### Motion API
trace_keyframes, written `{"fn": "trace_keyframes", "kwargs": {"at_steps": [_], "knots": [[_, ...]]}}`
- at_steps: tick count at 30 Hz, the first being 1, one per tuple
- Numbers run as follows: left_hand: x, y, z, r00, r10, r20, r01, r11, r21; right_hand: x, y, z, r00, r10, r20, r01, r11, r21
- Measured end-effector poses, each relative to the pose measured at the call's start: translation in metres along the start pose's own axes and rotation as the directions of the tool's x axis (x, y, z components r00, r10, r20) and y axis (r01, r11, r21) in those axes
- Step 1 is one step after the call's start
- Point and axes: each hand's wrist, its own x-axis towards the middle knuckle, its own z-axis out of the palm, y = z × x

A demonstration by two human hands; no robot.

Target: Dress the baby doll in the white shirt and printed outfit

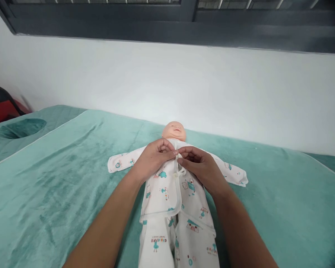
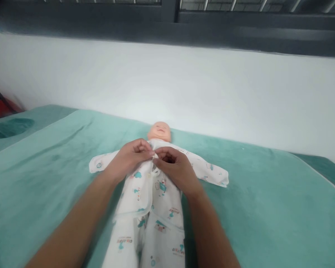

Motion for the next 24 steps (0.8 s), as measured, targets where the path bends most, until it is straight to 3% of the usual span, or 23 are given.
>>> {"fn": "trace_keyframes", "kwargs": {"at_steps": [14,24], "knots": [[-0.0047,0.0062,0.0024,0.999,-0.033,0.023,0.032,0.999,0.007,-0.0015,-0.0038,0.0022,0.997,-0.048,0.059,0.057,0.987,-0.153],[-0.0014,0.0039,-0.0053,0.995,0.008,0.097,0.001,0.995,-0.095,-0.0003,-0.0005,-0.0008,0.996,-0.04,0.082,0.042,0.999,-0.019]]}}
